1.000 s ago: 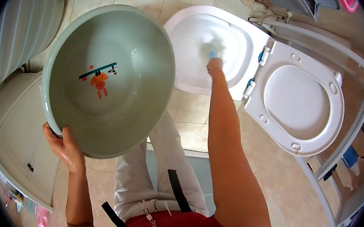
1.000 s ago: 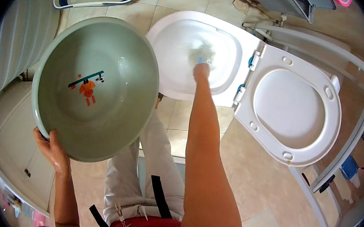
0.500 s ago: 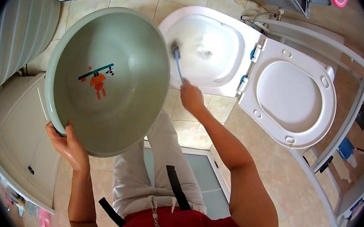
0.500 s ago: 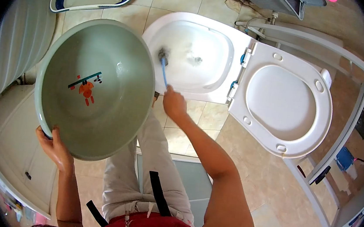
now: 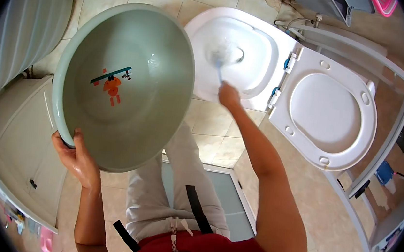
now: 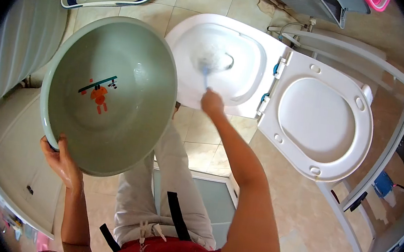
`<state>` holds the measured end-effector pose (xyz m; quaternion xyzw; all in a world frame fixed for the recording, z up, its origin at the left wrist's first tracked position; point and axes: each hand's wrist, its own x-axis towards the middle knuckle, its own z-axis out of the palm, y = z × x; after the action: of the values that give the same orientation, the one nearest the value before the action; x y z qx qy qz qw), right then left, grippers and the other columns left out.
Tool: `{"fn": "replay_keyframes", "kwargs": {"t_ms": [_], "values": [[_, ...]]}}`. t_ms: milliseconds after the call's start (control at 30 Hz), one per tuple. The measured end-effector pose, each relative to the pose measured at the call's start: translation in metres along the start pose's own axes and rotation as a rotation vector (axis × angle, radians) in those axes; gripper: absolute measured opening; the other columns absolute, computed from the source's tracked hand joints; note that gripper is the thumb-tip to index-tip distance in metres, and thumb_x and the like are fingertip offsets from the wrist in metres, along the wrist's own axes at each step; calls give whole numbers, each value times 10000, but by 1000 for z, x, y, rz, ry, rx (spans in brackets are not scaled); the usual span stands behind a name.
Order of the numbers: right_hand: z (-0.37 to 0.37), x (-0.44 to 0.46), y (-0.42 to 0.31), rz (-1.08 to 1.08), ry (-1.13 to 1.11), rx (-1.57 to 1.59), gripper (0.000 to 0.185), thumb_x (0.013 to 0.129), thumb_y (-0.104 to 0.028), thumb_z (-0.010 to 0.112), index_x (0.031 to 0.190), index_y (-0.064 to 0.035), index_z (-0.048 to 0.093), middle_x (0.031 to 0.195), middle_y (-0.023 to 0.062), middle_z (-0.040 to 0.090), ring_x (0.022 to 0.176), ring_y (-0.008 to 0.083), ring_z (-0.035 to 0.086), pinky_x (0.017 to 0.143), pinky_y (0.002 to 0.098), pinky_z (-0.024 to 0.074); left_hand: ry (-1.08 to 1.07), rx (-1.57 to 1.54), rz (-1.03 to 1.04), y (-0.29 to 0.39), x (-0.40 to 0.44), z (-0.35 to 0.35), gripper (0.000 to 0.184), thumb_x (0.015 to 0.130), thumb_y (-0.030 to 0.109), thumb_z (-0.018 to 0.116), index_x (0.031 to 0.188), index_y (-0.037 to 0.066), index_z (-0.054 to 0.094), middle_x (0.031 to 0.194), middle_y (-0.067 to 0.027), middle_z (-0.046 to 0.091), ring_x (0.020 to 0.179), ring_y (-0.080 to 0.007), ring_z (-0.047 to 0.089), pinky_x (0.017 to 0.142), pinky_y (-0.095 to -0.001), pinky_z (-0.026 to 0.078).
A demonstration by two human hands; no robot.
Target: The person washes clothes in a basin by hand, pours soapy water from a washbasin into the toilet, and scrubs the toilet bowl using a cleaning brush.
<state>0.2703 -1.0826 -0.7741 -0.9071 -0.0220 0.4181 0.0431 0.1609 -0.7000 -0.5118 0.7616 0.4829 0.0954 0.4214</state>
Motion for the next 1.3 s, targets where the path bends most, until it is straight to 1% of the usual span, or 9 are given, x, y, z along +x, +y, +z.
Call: {"fn": "replay_keyframes", "kwargs": {"t_ms": [167, 300, 400, 533, 633, 700, 800, 933, 1300], "values": [[-80, -100, -85, -67, -241, 2, 416, 927, -231, 437, 1301, -48, 427, 885, 257, 635, 856, 411, 625, 760, 511, 492, -7, -13, -9, 6, -2, 2, 234, 947, 251, 537, 959, 27, 471, 798, 4, 444, 721, -78, 394, 664, -221, 363], [8, 21, -7, -108, -5, -63, 298, 885, -135, 427, 1133, -23, 546, 935, 238, 646, 900, 394, 627, 799, 483, 499, 7, -55, -24, 13, -3, 5, 270, 967, 294, 505, 964, 26, 475, 807, 0, 449, 730, -75, 398, 667, -224, 368], [-7, 98, 20, 257, -15, 81, 268, 848, -137, 470, 950, 18, 663, 1046, 227, 639, 994, 386, 610, 825, 446, 496, 8, -32, -14, 13, -4, 2, 261, 968, 278, 499, 992, 19, 481, 852, -13, 469, 776, -78, 415, 713, -227, 371], [15, 166, 46, 399, -137, 250, 237, 831, -104, 522, 632, -31, 627, 512, 128, 564, 414, 252, 560, 434, 364, 466, -79, -11, 74, 37, -15, 4, 241, 964, 223, 490, 1062, 3, 486, 935, -32, 486, 857, -109, 433, 812, -250, 367], [17, 108, 55, -163, 34, -370, 280, 871, -164, 496, 670, -35, 643, 582, 149, 596, 547, 286, 615, 533, 400, 499, -256, -129, 249, 90, -31, 20, 219, 936, 124, 495, 1107, -12, 487, 1342, -165, 447, 1196, -199, 433, 1015, -326, 317], [29, 66, 62, -47, 11, -32, 295, 909, -252, 417, 917, -17, 594, 1011, 218, 633, 978, 388, 588, 841, 471, 474, -408, -47, 291, 125, -46, 32, 198, 896, 82, 523, 1050, -32, 473, 1436, -235, 339, 1271, -294, 416, 1004, -374, 359], [-28, -44, 7, -90, -13, -5, 321, 934, -309, 407, 1154, -88, 486, 895, 225, 646, 866, 419, 612, 778, 514, 483, -542, 55, 561, 158, -75, 62, 270, 775, 51, 634, 989, -33, 492, 1412, -279, 340, 1105, -383, 556, 775, -357, 513], [-73, -115, -32, -118, -144, -51, 321, 925, -283, 411, 1152, -77, 507, 958, 232, 635, 913, 399, 609, 795, 482, 489, -412, 190, 774, 173, -119, 113, 141, 776, 53, 550, 682, 50, 446, 1370, -219, 440, 405, -113, 438, 384, -258, 415], [-2, 64, 57, 55, -107, -43, 325, 908, -215, 408, 1133, -32, 554, 1068, 237, 621, 992, 358, 609, 828, 414, 504, -329, 145, 499, 78, -35, 61, 333, 775, 2, 613, 1097, -28, 535, 1348, -180, 460, 749, -185, 605, 651, -277, 491]]}}
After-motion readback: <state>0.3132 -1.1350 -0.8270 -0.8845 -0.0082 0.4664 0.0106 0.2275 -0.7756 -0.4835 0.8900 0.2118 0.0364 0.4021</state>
